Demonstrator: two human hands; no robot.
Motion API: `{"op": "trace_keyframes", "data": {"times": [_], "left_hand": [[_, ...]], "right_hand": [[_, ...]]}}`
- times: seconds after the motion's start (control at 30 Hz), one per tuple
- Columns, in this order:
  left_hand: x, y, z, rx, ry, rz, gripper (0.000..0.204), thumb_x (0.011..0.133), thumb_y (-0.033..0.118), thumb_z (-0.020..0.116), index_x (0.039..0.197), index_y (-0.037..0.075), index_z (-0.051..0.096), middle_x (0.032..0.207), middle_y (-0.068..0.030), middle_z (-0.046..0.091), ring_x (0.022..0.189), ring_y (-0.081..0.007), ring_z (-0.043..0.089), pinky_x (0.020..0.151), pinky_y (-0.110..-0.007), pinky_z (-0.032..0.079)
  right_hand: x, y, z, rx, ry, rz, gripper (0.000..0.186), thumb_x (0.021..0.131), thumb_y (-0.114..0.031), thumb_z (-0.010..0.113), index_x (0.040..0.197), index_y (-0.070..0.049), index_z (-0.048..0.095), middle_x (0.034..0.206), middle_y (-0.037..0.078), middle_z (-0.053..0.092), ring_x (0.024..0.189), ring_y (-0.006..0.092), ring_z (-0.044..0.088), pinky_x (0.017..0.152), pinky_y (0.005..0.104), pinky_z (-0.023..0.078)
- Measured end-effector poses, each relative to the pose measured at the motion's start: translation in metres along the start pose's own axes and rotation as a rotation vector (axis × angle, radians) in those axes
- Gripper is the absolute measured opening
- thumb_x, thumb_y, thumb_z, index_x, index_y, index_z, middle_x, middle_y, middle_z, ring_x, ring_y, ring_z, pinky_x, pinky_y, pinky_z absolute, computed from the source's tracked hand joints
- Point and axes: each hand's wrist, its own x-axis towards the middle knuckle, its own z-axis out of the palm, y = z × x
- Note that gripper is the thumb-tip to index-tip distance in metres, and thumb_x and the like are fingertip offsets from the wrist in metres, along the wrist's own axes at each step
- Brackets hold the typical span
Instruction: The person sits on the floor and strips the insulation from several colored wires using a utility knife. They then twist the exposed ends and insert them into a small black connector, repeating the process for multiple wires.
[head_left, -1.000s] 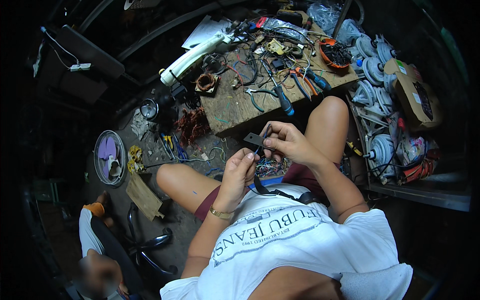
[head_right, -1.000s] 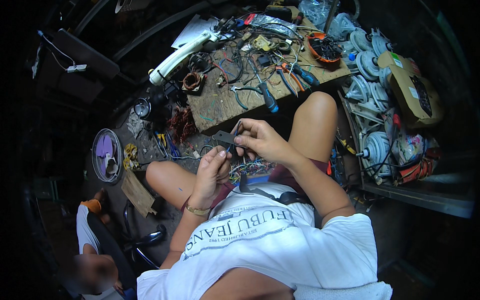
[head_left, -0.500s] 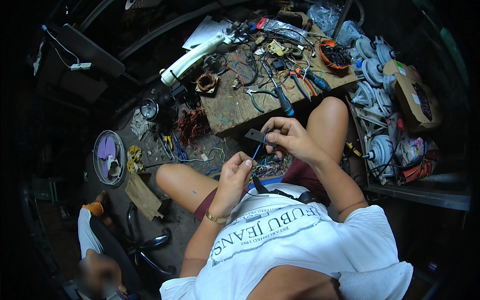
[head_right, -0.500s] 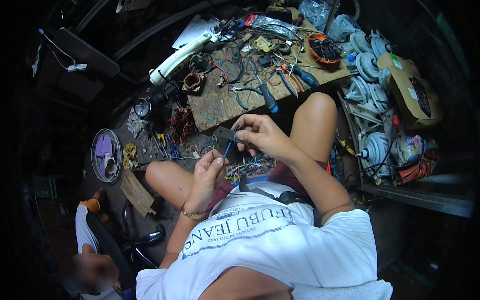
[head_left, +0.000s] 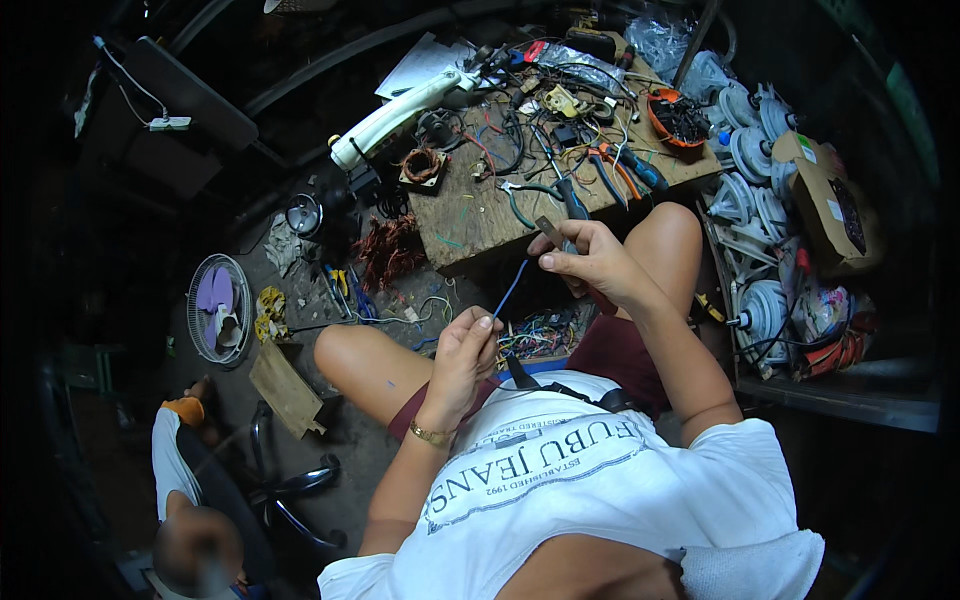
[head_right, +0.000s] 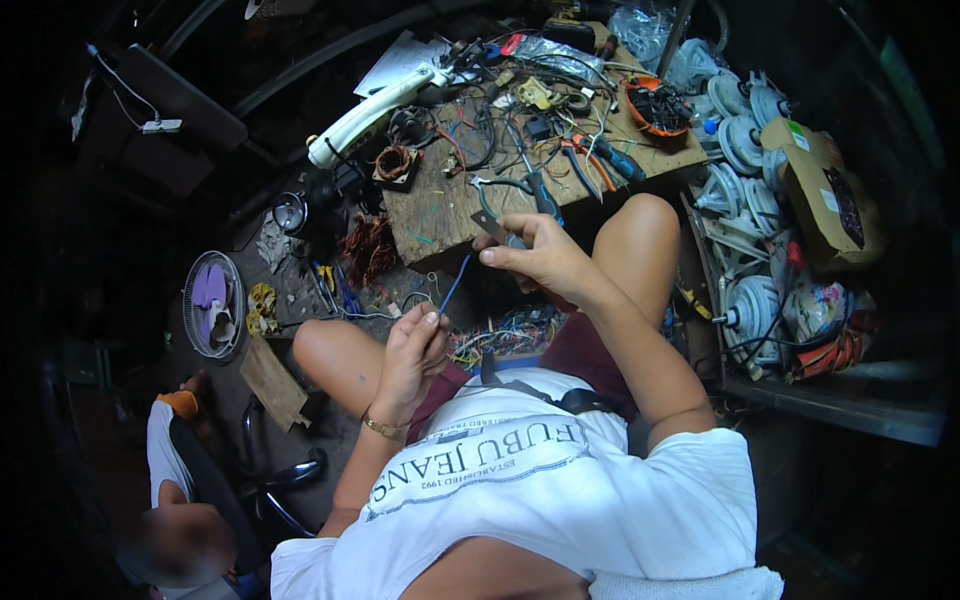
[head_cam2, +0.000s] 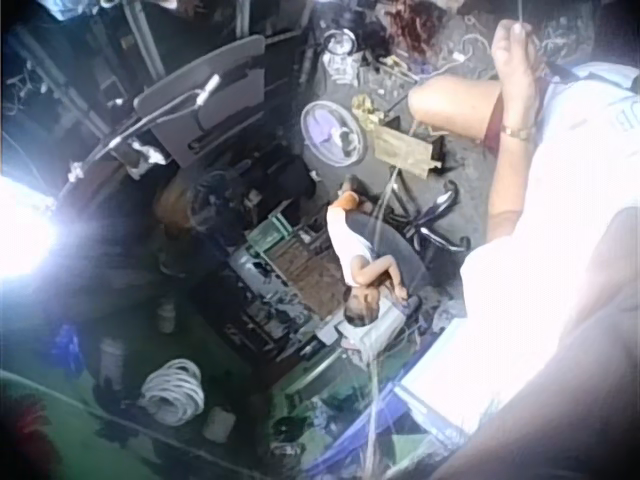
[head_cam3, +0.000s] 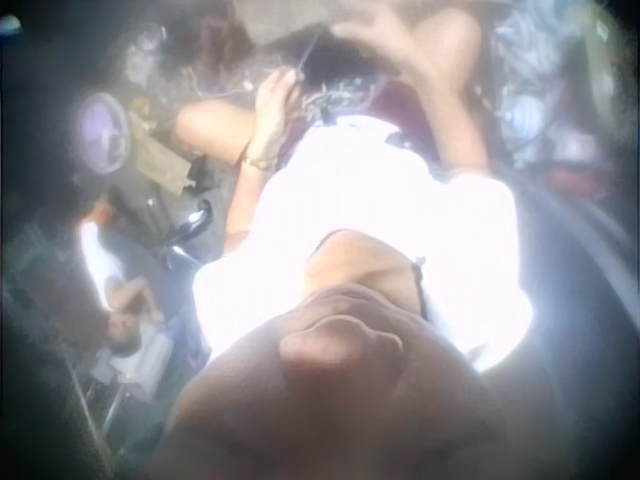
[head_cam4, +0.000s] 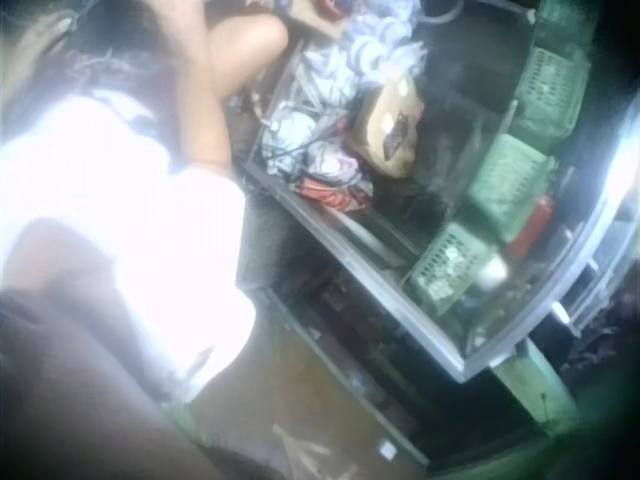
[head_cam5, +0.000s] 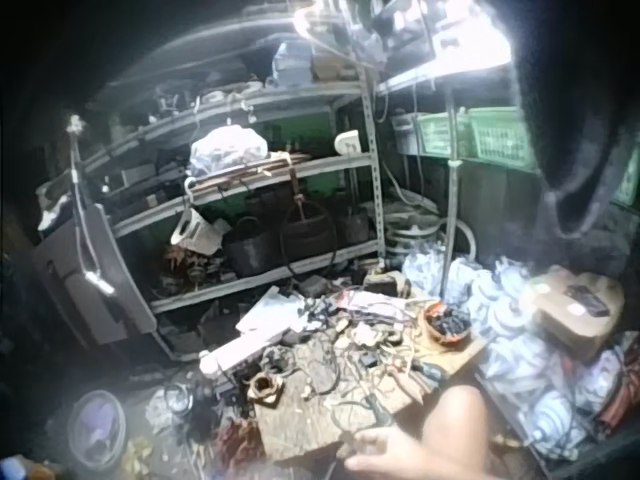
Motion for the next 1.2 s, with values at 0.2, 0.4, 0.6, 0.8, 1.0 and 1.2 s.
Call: {"op": "trace_keyframes", "data": {"times": [0.2, 0.4, 0.6, 0.8, 1.0, 1.2], "left_hand": [[0.011, -0.005, 0.008, 0.162, 0.077, 0.117, 0.019, 0.098, 0.024, 0.048, 0.095, 0.005, 0.051, 0.058, 0.0060, 0.039, 0.045, -0.0015, 0.031, 0.040, -0.017, 0.025], [0.027, -0.008, 0.017, 0.237, 0.066, 0.302, 0.014, 0.096, 0.018, 0.053, 0.097, 0.003, 0.053, 0.061, 0.0074, 0.042, 0.049, -0.0003, 0.033, 0.042, -0.017, 0.025], [0.026, -0.002, 0.020, -0.048, -0.001, 0.104, 0.013, 0.097, 0.019, 0.051, 0.095, 0.007, 0.055, 0.057, 0.0092, 0.036, 0.044, 0.0003, 0.026, 0.038, -0.017, 0.019], [0.021, 0.000, 0.023, -0.039, -0.013, 0.088, 0.011, 0.096, 0.016, 0.048, 0.095, 0.006, 0.054, 0.056, 0.0079, 0.034, 0.042, -0.0002, 0.025, 0.037, -0.017, 0.018], [0.019, 0.004, 0.024, 0.001, -0.043, 0.062, 0.012, 0.095, 0.016, 0.049, 0.095, 0.004, 0.053, 0.055, 0.0082, 0.034, 0.043, 0.0003, 0.025, 0.038, -0.017, 0.018], [0.016, 0.008, 0.026, -0.018, -0.085, 0.056, 0.013, 0.095, 0.018, 0.052, 0.095, 0.005, 0.054, 0.055, 0.0084, 0.034, 0.043, 0.0000, 0.025, 0.039, -0.017, 0.018]], "right_hand": [[0.006, 0.004, 0.011, -0.112, 0.057, -0.094, 0.019, 0.078, -0.019, 0.074, 0.081, -0.003, 0.064, 0.060, -0.004, 0.052, 0.043, 0.0035, 0.044, 0.040, 0.0183, 0.036], [0.007, 0.015, 0.017, -0.105, 0.053, -0.161, 0.033, 0.082, -0.020, 0.071, 0.107, -0.004, 0.055, 0.075, -0.002, 0.056, 0.057, 0.0030, 0.050, 0.048, 0.0173, 0.039], [-0.010, 0.018, 0.024, 0.014, -0.211, -0.095, 0.030, 0.095, -0.016, 0.051, 0.119, -0.002, 0.041, 0.080, 0.000, 0.052, 0.069, 0.0046, 0.048, 0.058, 0.0194, 0.039], [-0.010, 0.016, 0.028, -0.036, -0.194, -0.108, 0.019, 0.093, -0.011, 0.052, 0.108, -0.001, 0.048, 0.071, 0.000, 0.053, 0.060, 0.0044, 0.047, 0.051, 0.0190, 0.037], [-0.011, 0.014, 0.023, -0.019, -0.187, -0.124, 0.016, 0.092, -0.012, 0.056, 0.102, -0.002, 0.052, 0.071, 0.000, 0.057, 0.059, 0.0029, 0.050, 0.050, 0.0171, 0.039], [-0.011, 0.012, 0.023, -0.036, -0.128, -0.158, 0.013, 0.091, -0.011, 0.058, 0.100, -0.002, 0.055, 0.074, 0.001, 0.060, 0.062, 0.0030, 0.054, 0.051, 0.0162, 0.043]]}}
